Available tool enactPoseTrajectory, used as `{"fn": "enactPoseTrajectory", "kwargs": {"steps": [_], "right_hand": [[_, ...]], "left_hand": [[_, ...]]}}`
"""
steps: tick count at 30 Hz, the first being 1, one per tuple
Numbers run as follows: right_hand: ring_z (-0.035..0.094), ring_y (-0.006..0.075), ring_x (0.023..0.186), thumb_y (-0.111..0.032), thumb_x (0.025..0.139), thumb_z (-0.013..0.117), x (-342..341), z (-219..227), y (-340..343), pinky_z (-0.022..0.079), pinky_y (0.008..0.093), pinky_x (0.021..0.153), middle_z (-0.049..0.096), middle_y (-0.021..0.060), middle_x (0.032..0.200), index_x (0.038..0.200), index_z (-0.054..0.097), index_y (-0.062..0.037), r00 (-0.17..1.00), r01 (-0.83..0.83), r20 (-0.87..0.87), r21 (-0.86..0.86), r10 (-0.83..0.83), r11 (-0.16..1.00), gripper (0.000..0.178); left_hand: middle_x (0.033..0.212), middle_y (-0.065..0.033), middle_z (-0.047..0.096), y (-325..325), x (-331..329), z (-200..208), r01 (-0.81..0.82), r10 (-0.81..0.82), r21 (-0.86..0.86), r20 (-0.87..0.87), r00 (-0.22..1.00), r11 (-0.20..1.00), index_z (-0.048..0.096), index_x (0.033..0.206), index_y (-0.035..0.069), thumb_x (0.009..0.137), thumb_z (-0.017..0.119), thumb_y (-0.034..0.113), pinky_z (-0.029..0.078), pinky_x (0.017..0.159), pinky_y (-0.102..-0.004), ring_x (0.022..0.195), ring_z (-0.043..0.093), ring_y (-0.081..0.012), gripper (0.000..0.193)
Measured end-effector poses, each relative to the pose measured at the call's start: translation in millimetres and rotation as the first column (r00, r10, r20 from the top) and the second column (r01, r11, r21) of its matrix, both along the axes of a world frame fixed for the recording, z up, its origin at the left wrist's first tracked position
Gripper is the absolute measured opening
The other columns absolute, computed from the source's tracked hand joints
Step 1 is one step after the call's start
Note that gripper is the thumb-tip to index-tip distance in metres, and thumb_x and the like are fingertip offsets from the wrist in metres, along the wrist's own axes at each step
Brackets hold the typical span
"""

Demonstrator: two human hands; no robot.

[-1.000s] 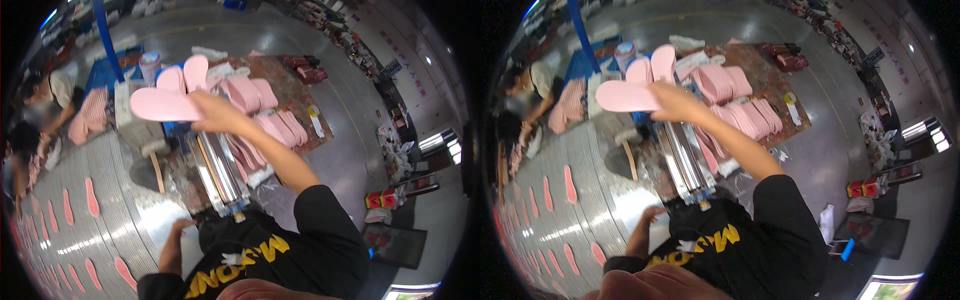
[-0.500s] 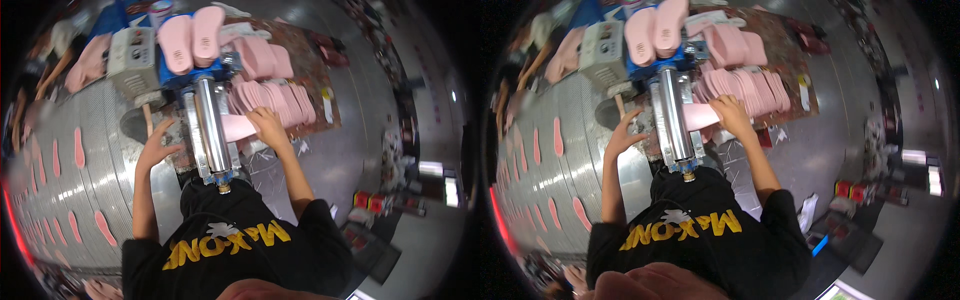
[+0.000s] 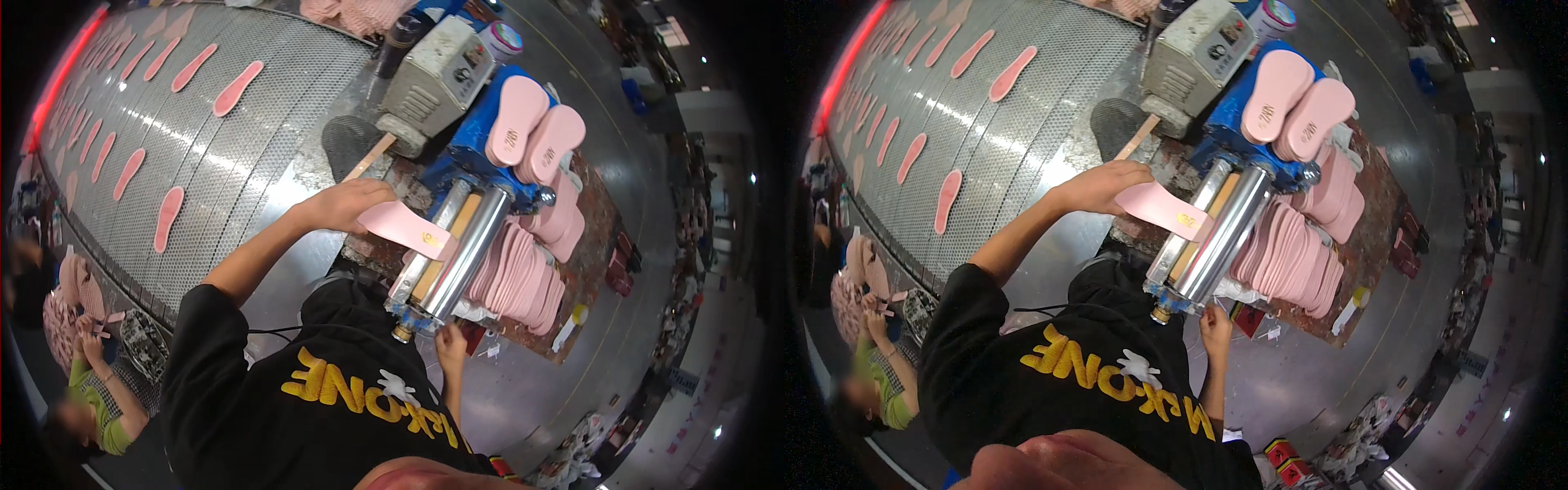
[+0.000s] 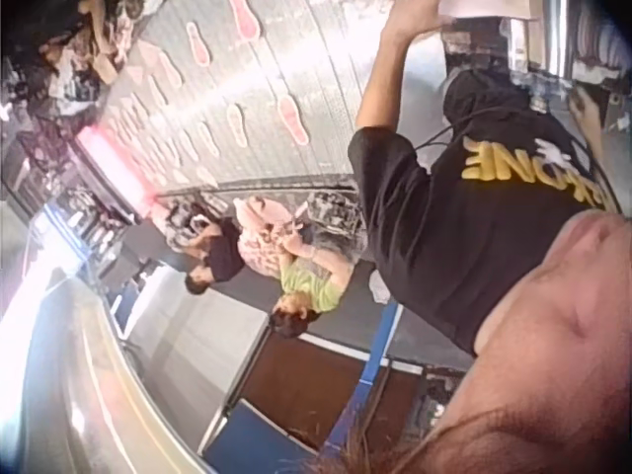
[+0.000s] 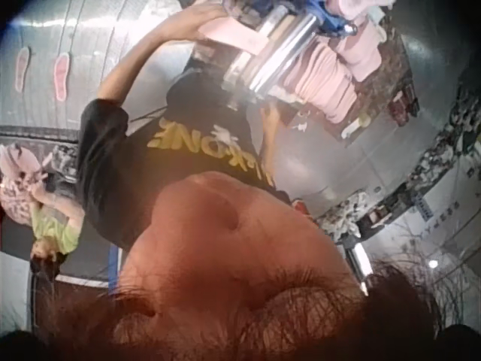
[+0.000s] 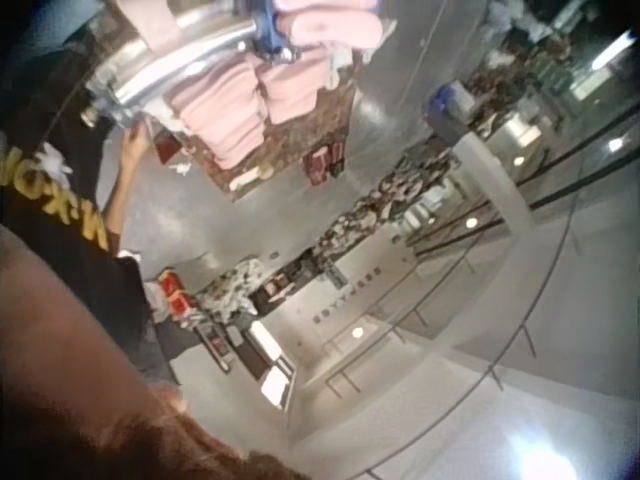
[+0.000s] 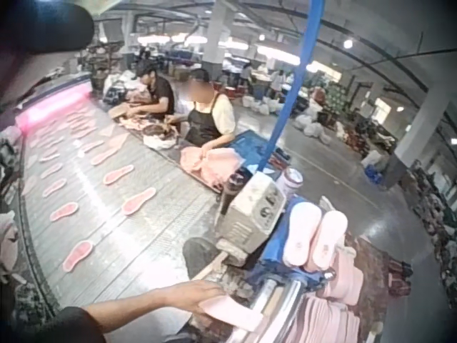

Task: The worker is picking up shoe insoles, feeding them through a rolling machine that applies adhesive or a coating, and then placing them onto a conveyor belt.

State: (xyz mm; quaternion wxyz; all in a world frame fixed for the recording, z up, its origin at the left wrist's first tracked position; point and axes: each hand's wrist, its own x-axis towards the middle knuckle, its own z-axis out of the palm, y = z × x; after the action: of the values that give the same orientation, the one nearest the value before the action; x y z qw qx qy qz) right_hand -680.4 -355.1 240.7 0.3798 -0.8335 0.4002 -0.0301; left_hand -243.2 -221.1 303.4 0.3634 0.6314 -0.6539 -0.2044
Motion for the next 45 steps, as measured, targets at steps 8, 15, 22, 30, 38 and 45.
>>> {"fn": "enactPoseTrajectory", "kwargs": {"steps": [8, 15, 22, 30, 38, 45], "right_hand": [[0.062, 0.0185, 0.064, 0.0, 0.077, 0.057, -71.7, -99.4, 12.5, 0.05, 0.0307, 0.061, 0.064, 0.0108, 0.073, 0.091, 0.062, -0.0018, 0.978, 0.004, -0.198, 0.314, 0.061, 0.949, 0.015], [0.061, 0.0146, 0.068, 0.002, 0.075, 0.055, -73.8, -98.8, 1.5, 0.049, 0.0297, 0.061, 0.065, 0.0093, 0.079, 0.1, 0.06, 0.0, 0.938, -0.046, -0.287, 0.456, 0.196, 0.889, 0.025], [0.057, 0.0149, 0.063, 0.003, 0.08, 0.053, -75.6, -100.1, 11.1, 0.046, 0.0279, 0.057, 0.062, 0.0069, 0.076, 0.103, 0.057, 0.0023, 0.96, 0.209, -0.279, 0.635, -0.031, 0.744, 0.024], [0.057, 0.0152, 0.062, -0.002, 0.079, 0.054, -105.8, -106.0, 48.1, 0.046, 0.0307, 0.053, 0.062, 0.0068, 0.076, 0.103, 0.058, -0.0014, 0.965, 0.24, -0.231, 0.579, -0.125, 0.779, 0.025], [0.056, 0.0271, 0.067, -0.016, 0.082, 0.056, -32.2, 23.1, -48.8, 0.046, 0.0375, 0.063, 0.06, 0.0139, 0.076, 0.088, 0.057, 0.0011, 0.977, 0.196, 0.123, -0.187, -0.174, 0.963, 0.019], [0.063, 0.0369, 0.088, -0.04, 0.075, 0.069, 9.0, 60.1, -160.6, 0.05, 0.0421, 0.077, 0.063, 0.0253, 0.093, 0.103, 0.058, 0.0056, 0.894, 0.444, 0.153, -0.418, -0.42, 0.793, 0.055]], "left_hand": [[0.127, -0.0134, 0.049, 158.0, 23.9, -106.8, -0.242, 0.468, 0.456, -0.884, -0.008, 0.856, 0.043, 0.132, 0.004, 0.087, 0.059, 0.039, 0.044, 0.096, -0.0407, 0.115, 0.051, -0.0267, 0.059], [0.12, -0.0096, 0.057, 344.8, 16.2, -211.1, -0.408, 0.616, 0.891, -0.437, -0.656, 0.199, 0.045, 0.129, 0.007, 0.096, 0.033, 0.053, 0.052, 0.077, -0.047, 0.105, 0.058, -0.0312, 0.058], [0.114, -0.009, 0.06, 353.8, 59.5, -259.5, -0.583, 0.592, 0.81, -0.497, -0.634, 0.055, 0.053, 0.118, 0.008, 0.095, 0.039, 0.049, 0.052, 0.074, -0.0425, 0.096, 0.062, -0.0248, 0.049], [0.116, -0.0119, 0.058, 180.4, 172.9, -254.7, -0.612, 0.601, 0.685, -0.697, -0.391, 0.396, 0.051, 0.122, 0.006, 0.094, 0.042, 0.047, 0.051, 0.078, -0.0396, 0.101, 0.058, -0.0267, 0.05], [0.092, -0.0055, 0.06, 146.7, 232.0, -275.5, -0.707, 0.949, 0.667, -0.315, 0.018, 0.235, 0.058, 0.106, 0.009, 0.084, 0.057, 0.036, 0.044, 0.074, -0.0362, 0.083, 0.055, -0.0192, 0.035], [0.076, -0.0002, 0.058, 105.8, 37.5, -257.0, -0.301, 0.645, 0.621, -0.455, 0.615, 0.724, 0.063, 0.094, 0.009, 0.093, 0.05, 0.032, 0.043, 0.056, -0.0263, 0.067, 0.054, -0.0116, 0.026]]}}
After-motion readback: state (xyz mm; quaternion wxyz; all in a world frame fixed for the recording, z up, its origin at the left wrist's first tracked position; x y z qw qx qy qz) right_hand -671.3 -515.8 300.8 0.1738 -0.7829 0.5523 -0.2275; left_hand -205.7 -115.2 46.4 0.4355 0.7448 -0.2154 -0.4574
